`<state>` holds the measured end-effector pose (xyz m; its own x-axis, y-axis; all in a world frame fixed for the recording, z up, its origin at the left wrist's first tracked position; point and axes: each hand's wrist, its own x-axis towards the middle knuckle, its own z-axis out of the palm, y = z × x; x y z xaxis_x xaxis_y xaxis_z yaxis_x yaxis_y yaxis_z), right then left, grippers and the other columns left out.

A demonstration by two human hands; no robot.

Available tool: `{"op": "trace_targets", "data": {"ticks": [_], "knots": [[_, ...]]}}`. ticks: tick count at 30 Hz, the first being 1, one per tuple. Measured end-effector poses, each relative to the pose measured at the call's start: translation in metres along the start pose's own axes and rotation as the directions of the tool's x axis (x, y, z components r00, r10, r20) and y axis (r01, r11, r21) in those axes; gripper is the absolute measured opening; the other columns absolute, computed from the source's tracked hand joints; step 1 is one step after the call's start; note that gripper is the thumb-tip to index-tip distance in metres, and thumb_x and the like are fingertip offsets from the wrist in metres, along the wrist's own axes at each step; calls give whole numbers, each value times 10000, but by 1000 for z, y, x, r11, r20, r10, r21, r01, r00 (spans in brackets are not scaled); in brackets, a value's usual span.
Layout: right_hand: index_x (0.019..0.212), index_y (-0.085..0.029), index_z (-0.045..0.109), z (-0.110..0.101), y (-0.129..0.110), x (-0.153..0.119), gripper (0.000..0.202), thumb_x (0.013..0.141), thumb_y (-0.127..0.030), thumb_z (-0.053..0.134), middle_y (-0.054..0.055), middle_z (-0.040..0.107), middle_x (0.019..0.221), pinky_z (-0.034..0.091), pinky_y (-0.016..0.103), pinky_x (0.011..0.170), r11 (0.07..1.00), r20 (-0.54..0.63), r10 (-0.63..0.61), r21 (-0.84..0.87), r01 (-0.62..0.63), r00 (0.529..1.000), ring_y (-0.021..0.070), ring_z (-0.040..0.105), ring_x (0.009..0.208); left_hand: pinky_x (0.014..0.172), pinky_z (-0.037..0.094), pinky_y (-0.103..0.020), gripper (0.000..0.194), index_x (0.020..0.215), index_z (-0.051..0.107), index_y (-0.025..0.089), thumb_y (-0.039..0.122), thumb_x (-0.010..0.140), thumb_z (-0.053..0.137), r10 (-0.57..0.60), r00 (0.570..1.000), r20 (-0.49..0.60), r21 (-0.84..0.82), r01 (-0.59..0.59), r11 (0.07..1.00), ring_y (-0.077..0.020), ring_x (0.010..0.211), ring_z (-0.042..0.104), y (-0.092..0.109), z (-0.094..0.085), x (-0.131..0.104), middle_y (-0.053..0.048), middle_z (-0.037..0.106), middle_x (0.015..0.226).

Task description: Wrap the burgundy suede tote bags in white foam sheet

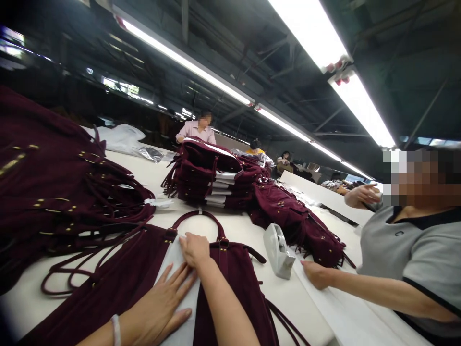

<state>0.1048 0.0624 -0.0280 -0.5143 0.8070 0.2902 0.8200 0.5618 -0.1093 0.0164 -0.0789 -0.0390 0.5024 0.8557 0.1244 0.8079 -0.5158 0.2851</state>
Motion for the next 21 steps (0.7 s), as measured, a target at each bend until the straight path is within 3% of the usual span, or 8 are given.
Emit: {"op": "trace_targets", "data": {"ticks": [4, 8, 11, 13, 14, 16, 18, 21], "knots": [[906, -177, 711, 18, 4, 17, 586, 1027, -455, 209, 118, 735, 855, 486, 354, 745, 985, -19, 151, -86, -152, 988, 245, 695, 811, 1172, 126, -620, 676, 1526, 197, 220, 554, 955, 337, -6, 1000, -23, -17, 6, 1000, -345, 1465, 91, -5, 2, 3, -149, 138, 1583], [1056, -188, 677, 17, 4, 20, 442, 1028, -396, 288, 92, 727, 935, 465, 326, 764, 987, -58, 131, -92, -135, 990, 220, 668, 869, 1164, 134, -637, 675, 1516, 243, 209, 573, 953, 326, -14, 999, -32, -23, 13, 1000, -358, 1462, 117, -8, 1, 6, -168, 173, 1578], [1225, -233, 594, 10, 2, 16, 295, 997, -328, 433, 56, 663, 1162, 419, 319, 868, 970, -178, -233, -111, 215, 956, 198, 584, 1051, 1161, 148, -647, 671, 1502, 295, 227, 589, 940, 350, 21, 998, -55, -40, -24, 999, -373, 1450, 187, -8, -1, 5, -157, 263, 1563], [1131, -247, 637, 8, -2, 14, 234, 973, -351, 500, 39, 634, 1198, 394, 323, 874, 850, -180, -525, -163, 501, 832, 190, 547, 1060, 1153, 170, -660, 664, 1479, 361, 235, 605, 928, 367, 30, 995, -100, -36, -34, 999, -391, 1431, 244, -8, -1, 4, -155, 337, 1537], [1045, -248, 662, 8, -3, 13, 211, 966, -377, 515, 30, 633, 1181, 388, 322, 858, 792, -153, -608, -183, 582, 779, 185, 540, 1041, 1149, 182, -664, 656, 1462, 397, 238, 612, 923, 372, 29, 992, -126, -31, -33, 999, -398, 1423, 265, -8, 1, 4, -154, 367, 1523], [915, -243, 674, 8, -7, 14, 237, 958, -419, 523, 21, 639, 1113, 380, 319, 827, 736, -99, -671, -207, 644, 735, 179, 534, 999, 1147, 209, -654, 635, 1437, 441, 246, 609, 918, 386, 18, 985, -169, -25, -23, 999, -401, 1416, 279, -8, 4, 5, -146, 386, 1514], [907, -239, 671, 9, -8, 16, 252, 955, -435, 520, 24, 642, 1040, 376, 316, 820, 759, -91, -644, -204, 619, 760, 181, 534, 967, 1158, 224, -619, 614, 1439, 439, 247, 583, 928, 388, 20, 987, -158, -21, -24, 999, -385, 1421, 276, -9, 7, 6, -134, 372, 1523], [1018, -220, 664, 6, -3, 20, 228, 953, -391, 527, 45, 648, 1039, 381, 300, 845, 923, -180, -385, -82, 376, 905, 186, 543, 977, 1165, 221, -590, 599, 1469, 378, 237, 544, 956, 335, 59, 996, -73, -9, -60, 998, -351, 1426, 271, -9, 5, 7, -113, 346, 1531]]}}
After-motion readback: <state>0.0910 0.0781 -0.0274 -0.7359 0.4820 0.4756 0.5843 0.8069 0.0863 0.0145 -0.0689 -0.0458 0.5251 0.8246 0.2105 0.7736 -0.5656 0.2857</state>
